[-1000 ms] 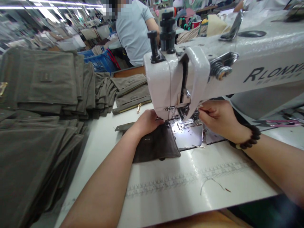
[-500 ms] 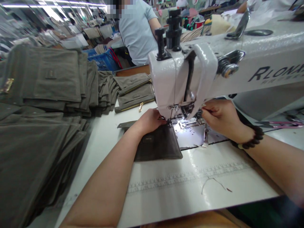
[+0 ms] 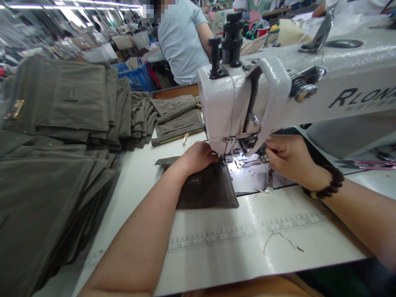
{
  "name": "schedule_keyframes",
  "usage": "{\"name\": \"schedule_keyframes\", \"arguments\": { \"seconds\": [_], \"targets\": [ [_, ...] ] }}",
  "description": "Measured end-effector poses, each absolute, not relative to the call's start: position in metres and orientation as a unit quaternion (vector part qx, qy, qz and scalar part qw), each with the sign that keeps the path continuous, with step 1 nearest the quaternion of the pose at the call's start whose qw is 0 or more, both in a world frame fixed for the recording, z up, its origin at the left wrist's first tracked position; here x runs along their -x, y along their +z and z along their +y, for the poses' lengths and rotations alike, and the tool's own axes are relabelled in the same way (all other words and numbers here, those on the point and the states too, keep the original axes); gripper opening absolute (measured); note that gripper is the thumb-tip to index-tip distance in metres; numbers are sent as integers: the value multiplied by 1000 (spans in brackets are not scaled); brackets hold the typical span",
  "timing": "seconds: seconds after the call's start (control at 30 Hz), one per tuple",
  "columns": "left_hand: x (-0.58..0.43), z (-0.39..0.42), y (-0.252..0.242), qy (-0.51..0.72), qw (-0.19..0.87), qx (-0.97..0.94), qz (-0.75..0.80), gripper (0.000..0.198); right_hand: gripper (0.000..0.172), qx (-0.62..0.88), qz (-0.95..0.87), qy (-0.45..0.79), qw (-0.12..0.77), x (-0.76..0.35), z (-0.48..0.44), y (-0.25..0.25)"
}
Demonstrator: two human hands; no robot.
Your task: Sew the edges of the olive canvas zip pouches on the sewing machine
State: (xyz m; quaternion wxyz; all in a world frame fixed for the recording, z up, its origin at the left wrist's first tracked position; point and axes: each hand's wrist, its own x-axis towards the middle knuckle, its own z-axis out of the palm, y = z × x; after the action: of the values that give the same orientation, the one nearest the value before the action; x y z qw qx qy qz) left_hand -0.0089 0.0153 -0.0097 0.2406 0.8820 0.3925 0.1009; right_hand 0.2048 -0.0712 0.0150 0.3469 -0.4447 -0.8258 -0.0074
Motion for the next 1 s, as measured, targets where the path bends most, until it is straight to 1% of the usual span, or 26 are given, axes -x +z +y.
{"name": "schedule_keyframes", "arguments": {
  "seconds": [0.03,0.1,0.17,0.2,0.27,0.37,0.6,0.67,0.77,0.87,0.9,0.97,1.0],
  "targets": [
    [9,16,-10,101,245,-881,391,20,30,423,-846,-9,323,-201,-75,13],
    [9,16,-11,100,252,-880,391,21,21,373,-896,-18,242,-192,-84,8],
    [9,17,-13,99,253,-879,392,22,23,327,-933,-18,146,-183,-93,1],
    [9,17,-14,98,251,-880,392,22,25,317,-942,-13,112,-178,-97,-2],
    [9,18,-15,99,241,-883,391,21,27,316,-946,-4,76,-172,-101,-7],
    [9,19,-16,105,226,-884,396,21,28,340,-938,1,62,-170,-101,-10],
    [7,15,-14,110,192,-881,418,21,31,376,-924,3,63,-169,-99,-12],
    [7,11,-12,103,159,-889,416,22,31,383,-921,4,67,-166,-100,-12],
    [9,-2,0,81,80,-911,397,27,30,394,-917,16,59,-166,-99,-7],
    [14,-23,18,40,32,-929,366,25,31,386,-917,93,51,-182,-96,11],
    [16,-32,23,29,30,-935,353,24,37,377,-915,133,52,-191,-95,18],
    [20,-49,28,22,43,-947,319,25,56,385,-906,165,59,-211,-91,29],
    [22,-57,28,27,54,-952,302,28,58,386,-906,167,56,-220,-90,32]
  ]
}}
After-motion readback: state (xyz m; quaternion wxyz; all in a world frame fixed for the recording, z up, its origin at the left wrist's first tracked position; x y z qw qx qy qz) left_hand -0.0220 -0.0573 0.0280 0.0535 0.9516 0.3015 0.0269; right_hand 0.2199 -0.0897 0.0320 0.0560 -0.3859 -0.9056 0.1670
